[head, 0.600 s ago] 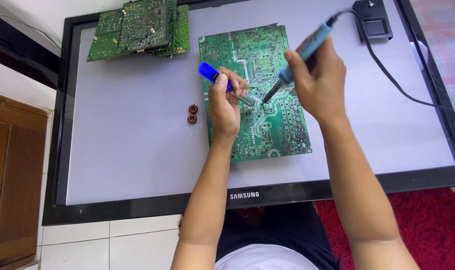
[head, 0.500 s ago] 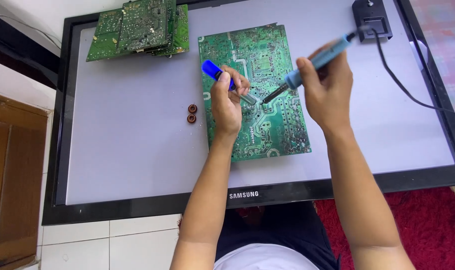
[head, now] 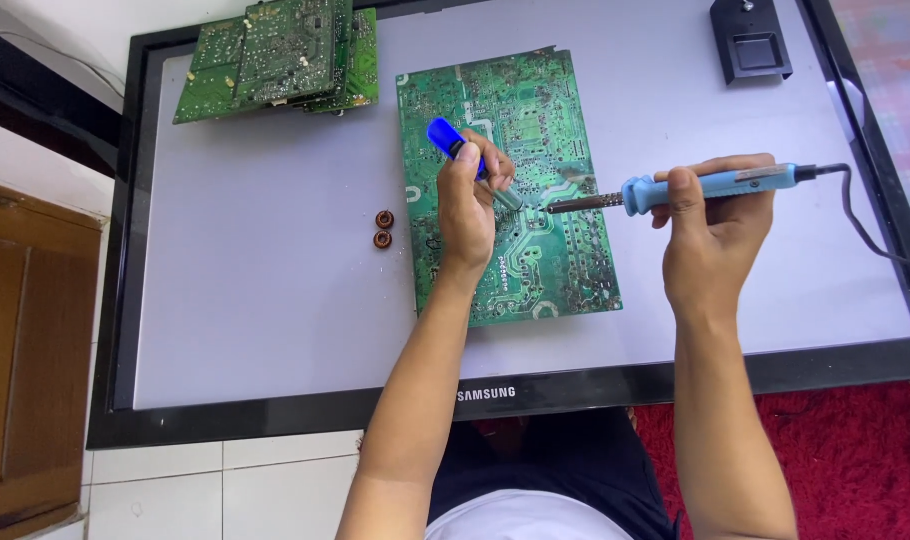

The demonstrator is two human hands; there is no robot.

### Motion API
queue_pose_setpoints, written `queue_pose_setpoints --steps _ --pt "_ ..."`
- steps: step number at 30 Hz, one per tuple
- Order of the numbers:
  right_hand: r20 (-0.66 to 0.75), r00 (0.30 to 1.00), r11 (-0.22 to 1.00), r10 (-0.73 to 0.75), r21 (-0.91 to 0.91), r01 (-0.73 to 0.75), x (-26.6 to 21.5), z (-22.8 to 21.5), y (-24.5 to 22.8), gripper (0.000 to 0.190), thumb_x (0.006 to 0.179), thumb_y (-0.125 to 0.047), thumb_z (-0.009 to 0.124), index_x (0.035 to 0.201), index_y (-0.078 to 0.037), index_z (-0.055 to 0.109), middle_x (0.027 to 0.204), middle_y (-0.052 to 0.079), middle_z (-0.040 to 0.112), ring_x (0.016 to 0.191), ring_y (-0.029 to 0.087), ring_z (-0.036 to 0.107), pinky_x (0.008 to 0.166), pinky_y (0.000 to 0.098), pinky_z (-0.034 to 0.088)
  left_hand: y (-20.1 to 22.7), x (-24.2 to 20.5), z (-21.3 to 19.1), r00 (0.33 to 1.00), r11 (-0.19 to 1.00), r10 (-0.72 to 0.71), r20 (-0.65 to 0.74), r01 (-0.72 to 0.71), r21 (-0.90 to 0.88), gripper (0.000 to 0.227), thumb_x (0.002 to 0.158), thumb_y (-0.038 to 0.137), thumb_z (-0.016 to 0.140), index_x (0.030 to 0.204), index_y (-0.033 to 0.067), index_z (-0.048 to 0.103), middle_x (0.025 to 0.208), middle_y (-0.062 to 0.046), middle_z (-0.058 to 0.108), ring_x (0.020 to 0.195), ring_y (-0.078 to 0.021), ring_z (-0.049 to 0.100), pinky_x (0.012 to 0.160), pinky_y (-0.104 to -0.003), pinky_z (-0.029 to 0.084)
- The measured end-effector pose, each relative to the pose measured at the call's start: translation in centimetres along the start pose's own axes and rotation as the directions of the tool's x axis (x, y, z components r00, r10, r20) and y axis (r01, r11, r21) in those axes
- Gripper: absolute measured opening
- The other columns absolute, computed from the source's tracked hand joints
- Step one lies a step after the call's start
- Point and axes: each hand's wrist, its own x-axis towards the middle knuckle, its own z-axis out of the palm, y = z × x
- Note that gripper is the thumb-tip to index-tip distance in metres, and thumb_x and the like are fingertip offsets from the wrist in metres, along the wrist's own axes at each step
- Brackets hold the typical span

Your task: Using a soldering iron and a desoldering pump to remove solder from a printed circuit board.

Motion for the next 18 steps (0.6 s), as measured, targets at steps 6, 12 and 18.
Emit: queue_pose_setpoints --steps 6,12,18 --pt "-0.011 1.000 1.000 -0.026 -0.011 0.025 0.0 -0.8 1.3 0.023 0.121 -0.022 0.063 0.117 -0.009 0.044 0.102 0.019 0.067 0.077 0.023 0.064 0.069 0.0296 0.053 0.3 -0.3 0.4 1.000 1.000 -0.012 0.027 0.011 0.022 0.027 0.106 0.035 0.045 0.088 0.0148 0.051 0.079 0.000 0.045 0.073 -0.0124 0.042 0.074 -0.032 0.039" --pt "-0.031 0.999 1.000 -0.010 -0.015 0.009 -0.1 -1.0 1.5 0.025 0.121 -0.022 0.064 0.119 -0.008 0.043 0.103 0.020 0.067 0.076 0.023 0.062 0.071 0.0308 0.054 -0.5 -0.8 0.5 0.999 0.992 -0.011 0.047 0.005 0.128 0.026 0.108 0.037 0.043 0.092 0.0188 0.052 0.081 0.003 0.050 0.075 -0.0128 0.046 0.077 -0.032 0.043" --pt "-0.084 0.996 1.000 -0.018 0.012 0.019 0.2 -1.2 2.2 0.029 0.122 -0.026 0.063 0.120 -0.007 0.042 0.105 0.024 0.067 0.078 0.026 0.064 0.069 0.0316 0.053 -0.3 -0.5 0.3 0.986 0.963 -0.119 0.117 0.086 0.254 0.044 0.106 0.062 0.041 0.091 0.0220 0.052 0.083 0.004 0.050 0.082 -0.0150 0.050 0.086 -0.035 0.043"
